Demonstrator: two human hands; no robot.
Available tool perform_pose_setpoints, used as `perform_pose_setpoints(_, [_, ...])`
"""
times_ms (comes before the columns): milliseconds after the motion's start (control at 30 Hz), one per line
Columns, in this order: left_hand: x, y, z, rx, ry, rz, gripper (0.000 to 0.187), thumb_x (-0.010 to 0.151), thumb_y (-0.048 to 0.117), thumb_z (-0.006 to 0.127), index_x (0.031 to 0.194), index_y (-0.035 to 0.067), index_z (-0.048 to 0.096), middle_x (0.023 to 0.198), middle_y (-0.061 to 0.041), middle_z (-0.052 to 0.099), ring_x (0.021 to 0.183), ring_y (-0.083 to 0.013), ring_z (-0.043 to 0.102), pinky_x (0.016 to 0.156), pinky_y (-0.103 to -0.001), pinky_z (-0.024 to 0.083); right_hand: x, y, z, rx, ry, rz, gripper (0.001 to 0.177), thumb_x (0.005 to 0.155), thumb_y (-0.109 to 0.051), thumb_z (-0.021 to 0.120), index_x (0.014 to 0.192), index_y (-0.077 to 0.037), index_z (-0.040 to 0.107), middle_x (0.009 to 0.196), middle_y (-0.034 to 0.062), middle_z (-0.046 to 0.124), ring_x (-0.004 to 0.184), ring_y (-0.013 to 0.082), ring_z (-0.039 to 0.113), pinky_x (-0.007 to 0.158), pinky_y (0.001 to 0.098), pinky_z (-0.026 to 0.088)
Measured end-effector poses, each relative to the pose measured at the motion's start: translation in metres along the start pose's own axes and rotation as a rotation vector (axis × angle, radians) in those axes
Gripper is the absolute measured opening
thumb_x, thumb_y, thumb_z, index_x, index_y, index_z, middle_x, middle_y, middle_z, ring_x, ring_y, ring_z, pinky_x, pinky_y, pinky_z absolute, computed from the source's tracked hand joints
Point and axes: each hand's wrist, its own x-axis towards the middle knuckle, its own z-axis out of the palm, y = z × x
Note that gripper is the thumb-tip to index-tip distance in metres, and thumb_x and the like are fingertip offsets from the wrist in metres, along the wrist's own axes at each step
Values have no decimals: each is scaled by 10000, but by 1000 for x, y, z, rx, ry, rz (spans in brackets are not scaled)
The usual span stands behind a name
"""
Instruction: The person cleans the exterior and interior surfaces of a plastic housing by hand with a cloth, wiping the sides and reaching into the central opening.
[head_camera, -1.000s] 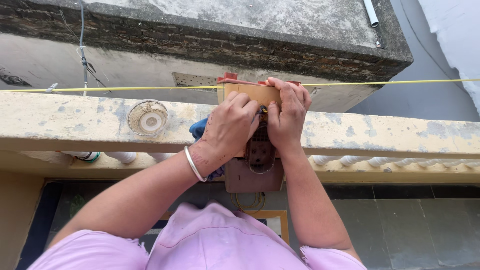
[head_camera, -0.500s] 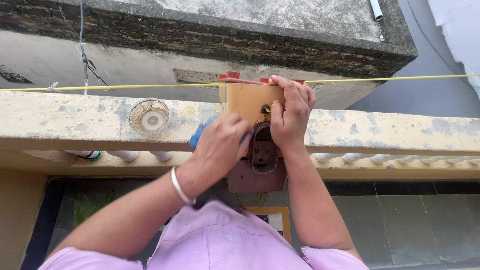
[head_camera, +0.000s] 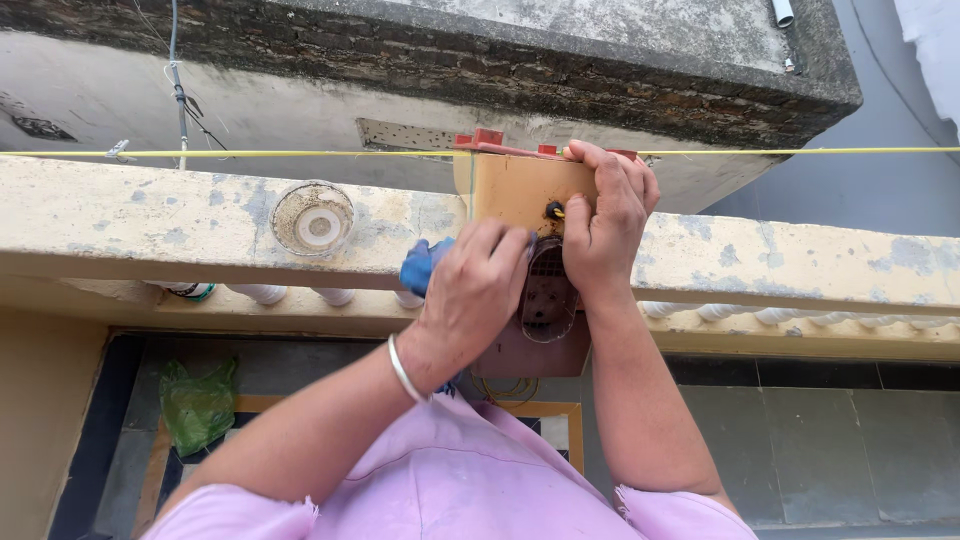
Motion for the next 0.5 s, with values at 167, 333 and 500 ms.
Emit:
perform_pose_setpoints(167, [-55, 13, -1, -17, 7, -90, 147, 918, 18, 684, 1065, 14, 676, 984, -135, 640, 922, -320, 636, 812, -411, 532, 1, 0, -1, 3, -6, 10, 450, 875, -22, 545, 1312, -87, 636, 1217, 51, 696, 1262, 262, 565, 1250, 446, 254])
perform_pose_setpoints(333, [-69, 16, 10, -70, 85, -144, 165, 888, 9, 703, 1050, 15, 671, 1001, -129, 656, 935, -310, 648, 812, -401, 542, 1, -1, -1, 9, -34, 5, 444, 877, -13, 531, 1304, -77, 635, 1225, 47, 696, 1255, 258, 566, 1260, 448, 256])
perform_pose_setpoints(500, [-33, 11, 21, -18, 162, -176, 92, 936, 29, 697, 1007, 6, 644, 981, -140, 636, 947, -332, 639, 821, -422, 534, 1, 1, -3, -9, -48, -22, 442, 867, -7, 516, 1290, -68, 630, 1233, 58, 688, 1260, 258, 555, 1248, 459, 245])
